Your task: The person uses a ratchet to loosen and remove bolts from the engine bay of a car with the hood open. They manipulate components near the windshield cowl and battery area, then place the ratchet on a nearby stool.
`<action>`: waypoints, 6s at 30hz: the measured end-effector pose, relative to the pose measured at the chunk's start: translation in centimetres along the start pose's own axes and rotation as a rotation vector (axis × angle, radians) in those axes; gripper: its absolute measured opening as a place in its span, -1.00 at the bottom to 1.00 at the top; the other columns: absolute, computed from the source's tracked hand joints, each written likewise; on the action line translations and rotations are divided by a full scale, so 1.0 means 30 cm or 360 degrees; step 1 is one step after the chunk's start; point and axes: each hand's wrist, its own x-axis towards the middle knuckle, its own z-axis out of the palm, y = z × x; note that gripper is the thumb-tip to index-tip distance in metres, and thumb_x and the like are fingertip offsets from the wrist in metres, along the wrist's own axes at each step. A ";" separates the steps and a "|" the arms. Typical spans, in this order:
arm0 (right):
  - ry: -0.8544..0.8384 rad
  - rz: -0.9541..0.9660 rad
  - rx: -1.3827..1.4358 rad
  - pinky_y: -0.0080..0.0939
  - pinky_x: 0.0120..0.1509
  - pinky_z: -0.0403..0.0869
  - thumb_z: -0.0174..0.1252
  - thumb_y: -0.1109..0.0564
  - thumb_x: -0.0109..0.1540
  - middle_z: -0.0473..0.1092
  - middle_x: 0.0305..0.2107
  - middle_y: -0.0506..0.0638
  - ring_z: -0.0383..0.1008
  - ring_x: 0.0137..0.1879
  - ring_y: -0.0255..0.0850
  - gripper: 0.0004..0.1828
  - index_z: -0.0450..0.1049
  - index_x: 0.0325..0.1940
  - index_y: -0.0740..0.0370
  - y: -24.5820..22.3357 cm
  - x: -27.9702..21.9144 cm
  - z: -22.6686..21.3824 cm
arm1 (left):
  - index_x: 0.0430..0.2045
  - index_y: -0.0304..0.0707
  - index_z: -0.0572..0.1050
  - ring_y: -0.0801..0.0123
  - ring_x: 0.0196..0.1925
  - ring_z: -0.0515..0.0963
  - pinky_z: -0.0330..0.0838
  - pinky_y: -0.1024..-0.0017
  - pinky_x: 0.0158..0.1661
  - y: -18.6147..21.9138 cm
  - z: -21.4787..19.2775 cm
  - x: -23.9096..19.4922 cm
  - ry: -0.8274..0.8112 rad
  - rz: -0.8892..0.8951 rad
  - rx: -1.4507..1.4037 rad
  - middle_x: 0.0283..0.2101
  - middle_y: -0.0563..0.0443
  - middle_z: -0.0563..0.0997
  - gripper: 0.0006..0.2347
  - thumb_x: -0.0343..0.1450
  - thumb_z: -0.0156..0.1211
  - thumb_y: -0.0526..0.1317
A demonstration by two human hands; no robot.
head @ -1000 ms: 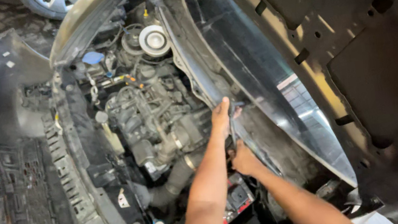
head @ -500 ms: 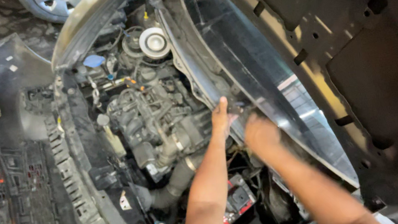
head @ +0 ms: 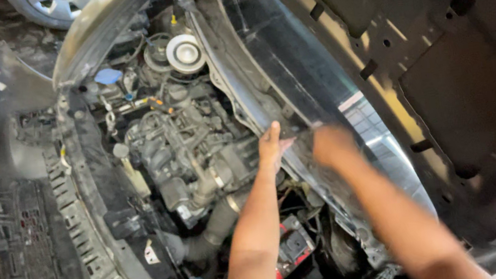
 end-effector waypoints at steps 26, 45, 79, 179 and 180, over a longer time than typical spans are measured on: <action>-0.0616 0.0135 0.1667 -0.25 -0.58 0.19 0.26 0.08 0.21 0.32 -0.65 -0.11 0.23 -0.62 -0.34 -0.81 0.55 -0.22 0.26 0.118 -0.084 0.201 | -0.08 -0.41 0.63 0.47 -0.50 0.56 0.48 0.48 -0.47 -0.044 0.033 -0.015 0.0044 0.0372 0.0584 -0.43 0.05 0.61 -0.57 0.53 0.13 0.07; -0.0241 -0.0550 0.0071 0.19 -0.19 0.50 0.26 -0.12 0.17 0.56 -0.33 0.31 0.57 -0.26 0.17 -0.55 0.59 -0.12 0.34 0.129 0.046 0.015 | -0.08 -0.41 0.54 0.34 -0.42 0.65 0.61 0.35 -0.41 -0.071 -0.007 0.019 0.0000 0.0428 0.0435 -0.32 -0.07 0.64 -0.59 0.55 0.09 0.06; -0.0119 -0.0341 0.0458 0.12 0.16 0.49 0.22 -0.29 0.26 0.53 -0.08 0.36 0.55 0.06 0.22 -0.33 0.51 0.13 0.37 0.153 -0.174 0.183 | -0.19 -0.24 0.54 0.39 -0.49 0.56 0.40 0.34 -0.49 0.047 0.108 -0.074 0.0178 -0.0039 0.0286 -0.42 0.03 0.57 -0.60 0.44 0.23 0.15; 0.0599 0.0667 0.2269 -0.18 -0.22 0.43 0.31 0.01 0.21 0.52 -0.42 0.06 0.43 -0.35 -0.25 -0.59 0.53 0.00 0.38 0.282 -0.586 0.500 | -0.15 -0.40 0.48 0.17 -0.51 0.58 0.47 0.25 -0.58 -0.175 0.457 -0.194 0.0167 -0.0360 0.1547 -0.36 -0.10 0.62 -0.42 0.18 0.51 0.11; 0.0583 0.0700 0.2383 -0.20 -0.25 0.41 0.31 0.04 0.21 0.50 -0.43 0.02 0.40 -0.37 -0.27 -0.58 0.52 0.04 0.36 0.269 -0.581 0.490 | -0.15 -0.41 0.48 0.17 -0.51 0.58 0.47 0.25 -0.58 -0.174 0.462 -0.190 0.0185 -0.0352 0.1565 -0.36 -0.12 0.62 -0.43 0.18 0.51 0.09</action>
